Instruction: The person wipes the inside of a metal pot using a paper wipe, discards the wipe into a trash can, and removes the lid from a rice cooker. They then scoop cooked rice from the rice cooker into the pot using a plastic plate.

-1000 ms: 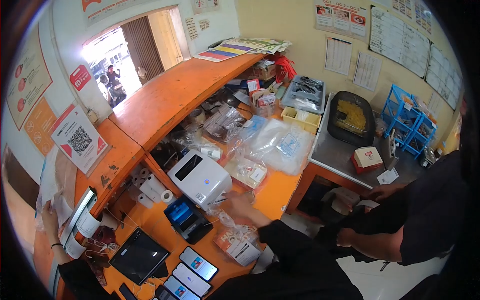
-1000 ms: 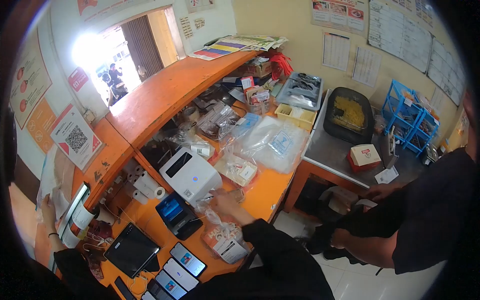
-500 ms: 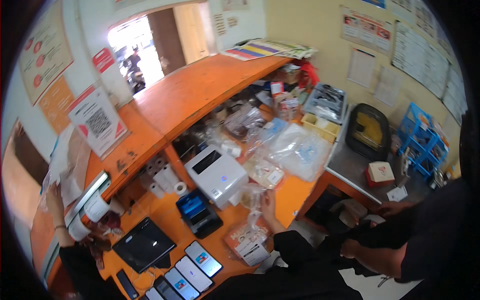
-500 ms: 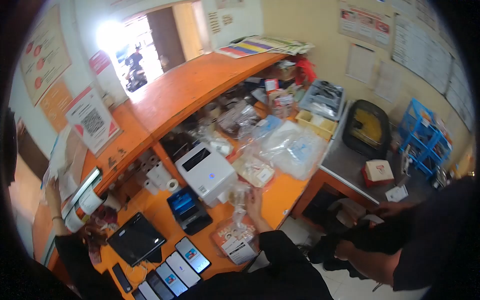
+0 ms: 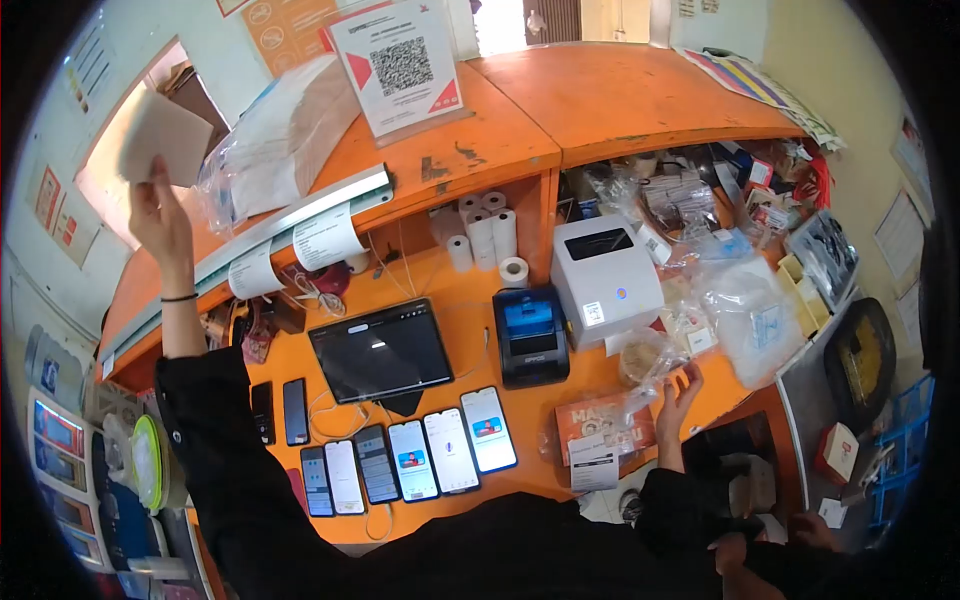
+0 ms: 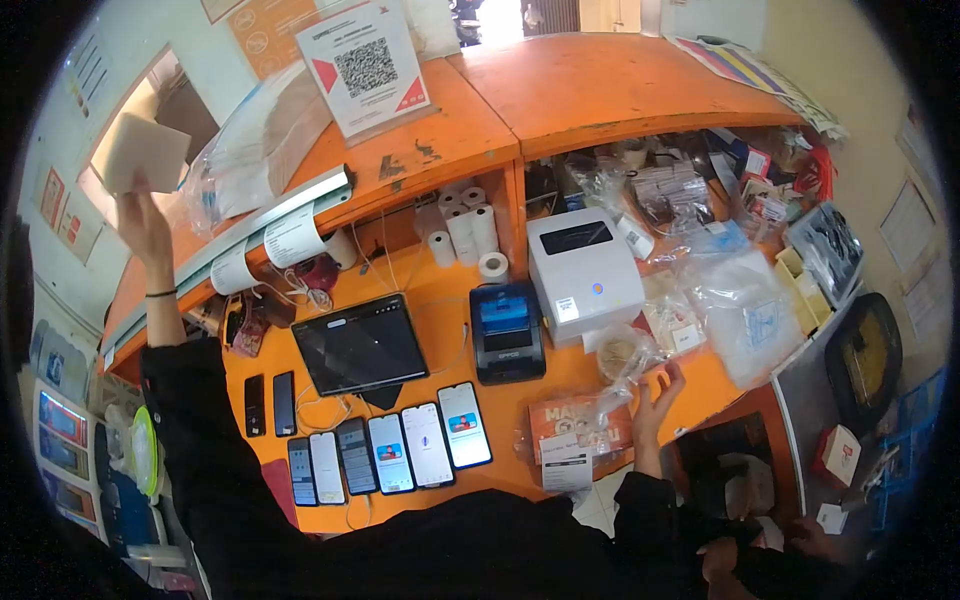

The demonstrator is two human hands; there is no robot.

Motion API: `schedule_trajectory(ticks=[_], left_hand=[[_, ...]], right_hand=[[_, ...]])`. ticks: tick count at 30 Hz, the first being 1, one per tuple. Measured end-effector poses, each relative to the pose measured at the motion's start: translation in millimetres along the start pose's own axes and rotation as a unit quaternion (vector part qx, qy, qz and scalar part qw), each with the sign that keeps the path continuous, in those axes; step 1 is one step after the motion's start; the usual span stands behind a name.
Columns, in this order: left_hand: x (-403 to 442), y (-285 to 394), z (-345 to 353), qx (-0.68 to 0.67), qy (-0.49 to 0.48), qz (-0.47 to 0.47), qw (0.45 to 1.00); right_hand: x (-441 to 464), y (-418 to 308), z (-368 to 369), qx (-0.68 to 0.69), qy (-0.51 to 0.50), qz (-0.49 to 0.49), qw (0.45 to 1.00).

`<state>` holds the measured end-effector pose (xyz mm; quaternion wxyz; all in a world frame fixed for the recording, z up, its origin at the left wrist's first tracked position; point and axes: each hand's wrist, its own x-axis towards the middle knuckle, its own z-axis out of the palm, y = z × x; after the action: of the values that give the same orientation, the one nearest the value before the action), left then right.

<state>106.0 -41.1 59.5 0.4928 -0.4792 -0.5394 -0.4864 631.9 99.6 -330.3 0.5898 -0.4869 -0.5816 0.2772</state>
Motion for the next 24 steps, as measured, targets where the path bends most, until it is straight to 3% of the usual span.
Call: schedule_trajectory(ticks=[2,5,6,7,8,9,10,11,12,13,14,16,20,24], left_hand=[[-1.5,32.8,-11.1,-0.195,0.056,-0.072,0.977],[-28.8,80.9,-38.4,-0.196,0.004,-0.162,0.967],[-52.1,96.3,-51.1,-0.159,-0.058,-0.250,0.953],[-82.6,108.7,-55.6,-0.132,-0.137,-0.237,0.953],[-114.2,142.5,-50.5,-0.204,-0.133,-0.311,0.919],[-144.4,166.0,-56.3,-0.194,-0.242,-0.375,0.873],[-191.1,170.8,-50.9,-0.226,-0.302,-0.289,0.880],[-234.8,187.8,-48.3,-0.262,-0.362,-0.363,0.818],[-265.6,209.1,-43.5,-0.312,-0.399,-0.427,0.749],[-283.1,231.9,-38.5,-0.368,-0.383,-0.494,0.689],[-292.1,251.5,-33.4,-0.414,-0.367,-0.556,0.620],[-293.3,279.1,-23.1,-0.448,-0.353,-0.603,0.558],[-304.7,297.1,-13.4,-0.506,-0.388,-0.597,0.487],[-298.7,315.0,-7.0,-0.540,-0.397,-0.549,0.499]], right_hand=[[1.5,3.9,-11.1,0.001,0.075,-0.013,0.997],[4.8,-20.1,-17.0,0.071,0.161,-0.016,0.984],[4.7,-30.7,-20.1,0.100,0.190,-0.014,0.977],[2.9,-37.9,-20.0,0.104,0.178,-0.033,0.978],[2.0,-49.9,-20.7,0.099,0.174,-0.057,0.978],[2.9,-64.0,-26.3,0.088,0.176,-0.086,0.977],[0.0,-82.6,-28.6,0.061,0.117,-0.111,0.985],[-4.3,-104.6,-23.5,0.033,0.059,-0.134,0.989],[-9.2,-129.8,-15.8,0.055,-0.038,-0.078,0.995],[-19.3,-122.4,-13.6,0.130,-0.152,0.001,0.980],[-23.7,-123.9,-10.8,0.093,-0.264,0.011,0.960],[-34.6,-149.8,-1.3,0.118,-0.342,0.115,0.925],[-52.3,-141.2,4.5,0.137,-0.332,0.152,0.921],[-61.4,-131.2,-1.1,0.236,-0.266,0.207,0.911]])
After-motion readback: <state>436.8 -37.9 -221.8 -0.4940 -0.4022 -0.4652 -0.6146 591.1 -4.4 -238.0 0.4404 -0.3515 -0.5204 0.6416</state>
